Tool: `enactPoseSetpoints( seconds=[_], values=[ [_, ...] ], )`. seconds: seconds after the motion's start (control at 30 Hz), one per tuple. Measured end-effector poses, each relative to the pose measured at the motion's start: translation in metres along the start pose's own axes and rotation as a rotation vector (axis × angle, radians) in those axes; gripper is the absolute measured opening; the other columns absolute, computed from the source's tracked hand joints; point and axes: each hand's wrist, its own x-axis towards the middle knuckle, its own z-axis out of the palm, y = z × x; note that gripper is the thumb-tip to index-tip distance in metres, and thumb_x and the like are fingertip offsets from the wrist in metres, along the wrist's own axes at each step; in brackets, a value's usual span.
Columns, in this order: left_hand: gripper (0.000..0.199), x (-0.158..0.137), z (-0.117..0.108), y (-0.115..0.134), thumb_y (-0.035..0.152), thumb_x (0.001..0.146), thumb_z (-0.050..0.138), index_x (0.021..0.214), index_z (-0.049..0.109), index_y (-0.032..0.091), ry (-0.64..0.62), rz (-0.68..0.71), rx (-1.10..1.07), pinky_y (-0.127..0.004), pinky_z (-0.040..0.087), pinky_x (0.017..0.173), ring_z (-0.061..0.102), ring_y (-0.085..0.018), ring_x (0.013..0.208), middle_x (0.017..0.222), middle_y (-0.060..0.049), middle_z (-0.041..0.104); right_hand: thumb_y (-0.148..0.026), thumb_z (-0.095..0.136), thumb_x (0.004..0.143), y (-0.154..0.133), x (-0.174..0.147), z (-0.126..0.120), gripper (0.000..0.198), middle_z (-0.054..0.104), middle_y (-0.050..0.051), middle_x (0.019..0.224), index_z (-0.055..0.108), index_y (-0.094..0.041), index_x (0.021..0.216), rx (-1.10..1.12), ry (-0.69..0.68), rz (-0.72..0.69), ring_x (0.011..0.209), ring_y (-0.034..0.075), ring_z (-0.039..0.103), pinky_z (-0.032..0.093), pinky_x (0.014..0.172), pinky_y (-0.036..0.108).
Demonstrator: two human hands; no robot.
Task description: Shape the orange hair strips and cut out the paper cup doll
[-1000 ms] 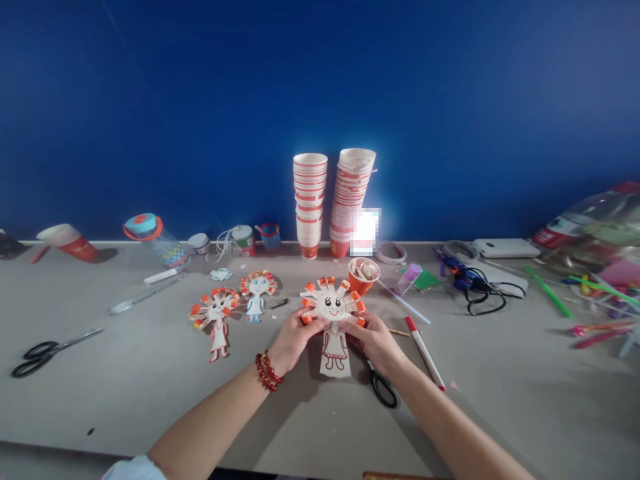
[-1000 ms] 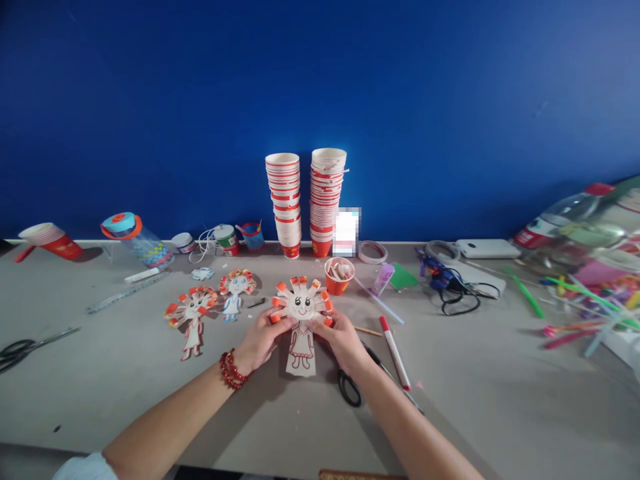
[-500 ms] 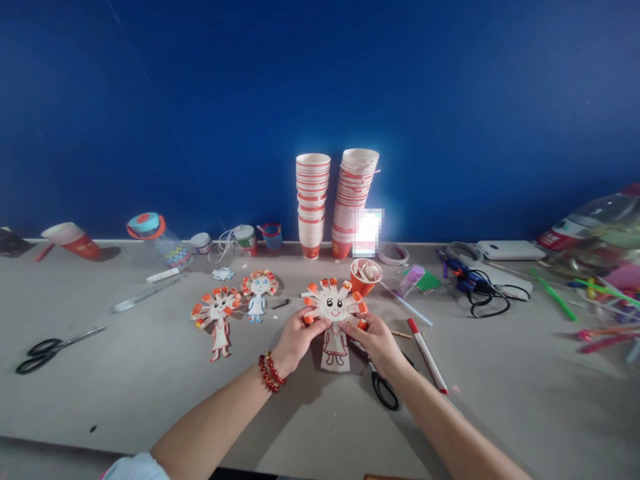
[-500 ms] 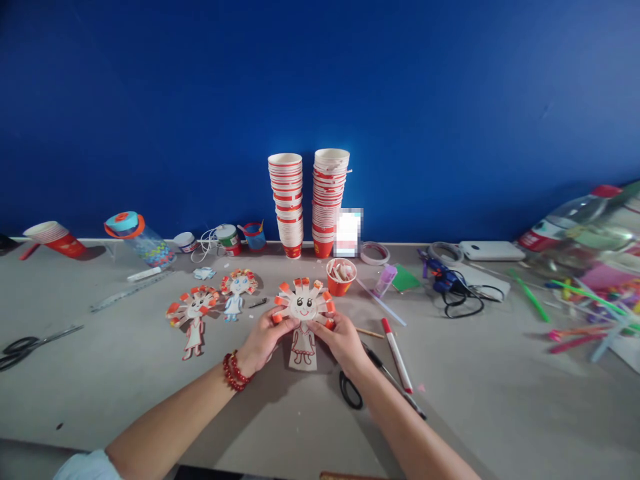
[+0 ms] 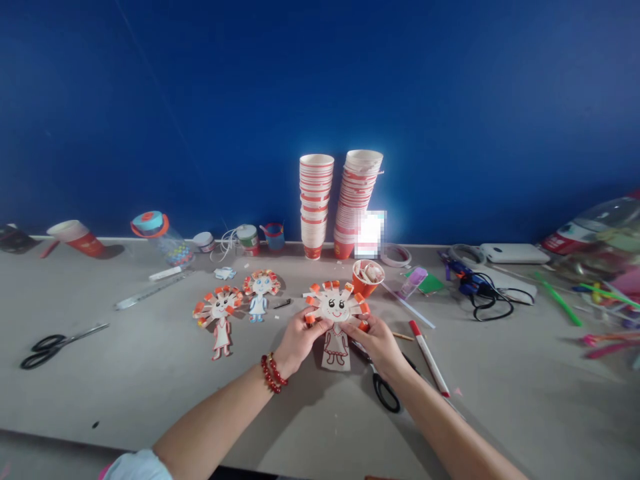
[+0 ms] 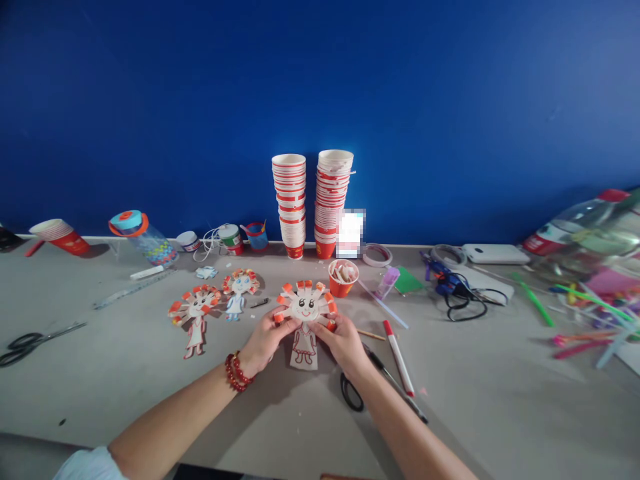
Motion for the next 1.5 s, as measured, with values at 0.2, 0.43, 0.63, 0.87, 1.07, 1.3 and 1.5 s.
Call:
enactPoseSetpoints(
  seconds=[0.2,0.43,0.63,0.87,1.07,1.3,1.5],
  values=[
    [0.028,-0.001,0.0,0.002,0.035,0.074,0.069,0.096,0.065,0.018,0.015,0.011,0.062,-0.032,0.048,0.081,0.063,-0.023,0.091,0.089,-0.004,0.07,-0.046,0.078,0.064,0.001,0.0,-0.001,0.036,0.073,0.005,0.076,0.066,-0.017,0.083,-0.011,0.006,-0.02,0.071,0.026,0.068,0.053,0.069,0.035],
    [0.037,0.001,-0.003,-0.007,0.032,0.071,0.072,0.103,0.059,0.019,0.026,-0.072,-0.092,-0.031,0.049,0.076,0.064,-0.018,0.077,0.079,0.001,0.067,-0.048,0.075,0.066,-0.001,0.0,-0.001,0.039,0.074,0.007,0.081,0.068,-0.015,0.085,-0.042,-0.017,-0.01,0.075,0.026,0.068,0.053,0.072,0.036],
    [0.031,0.0,-0.001,-0.006,0.032,0.07,0.073,0.095,0.062,0.018,0.04,-0.063,-0.1,-0.029,0.049,0.076,0.063,-0.016,0.076,0.078,0.001,0.067,-0.046,0.076,0.066,-0.001,0.0,-0.001,0.039,0.073,0.008,0.082,0.068,-0.015,0.089,-0.009,-0.023,-0.002,0.076,0.027,0.068,0.053,0.074,0.037],
    [0.024,-0.003,0.001,0.004,0.036,0.072,0.07,0.088,0.064,0.018,0.035,-0.011,0.036,-0.029,0.049,0.074,0.064,-0.019,0.08,0.082,-0.002,0.07,-0.045,0.076,0.066,0.002,0.001,-0.002,0.037,0.074,0.007,0.082,0.068,-0.016,0.087,-0.008,-0.037,-0.021,0.075,0.026,0.068,0.053,0.072,0.036],
    [0.025,-0.002,-0.001,0.0,0.036,0.073,0.069,0.089,0.065,0.018,0.042,0.022,0.07,-0.03,0.049,0.075,0.065,-0.02,0.082,0.083,-0.002,0.071,-0.048,0.075,0.067,0.002,0.001,-0.002,0.038,0.074,0.006,0.083,0.069,-0.016,0.088,-0.061,-0.036,-0.051,0.078,0.025,0.068,0.052,0.073,0.033],
    [0.026,-0.002,0.0,0.0,0.034,0.074,0.068,0.094,0.064,0.019,-0.004,0.041,-0.006,-0.032,0.049,0.08,0.065,-0.021,0.084,0.086,-0.003,0.071,-0.05,0.072,0.068,0.002,0.001,-0.001,0.037,0.073,0.006,0.079,0.069,-0.016,0.082,-0.104,-0.047,-0.06,0.073,0.025,0.067,0.052,0.07,0.033],
    [0.026,-0.002,0.001,0.0,0.035,0.073,0.069,0.092,0.064,0.018,0.016,0.02,-0.02,-0.033,0.05,0.077,0.065,-0.021,0.08,0.079,-0.002,0.07,-0.05,0.074,0.066,0.0,-0.001,0.001,0.038,0.072,0.005,0.076,0.068,-0.016,0.08,-0.121,-0.002,-0.059,0.069,0.024,0.066,0.053,0.067,0.033]
  ],
)
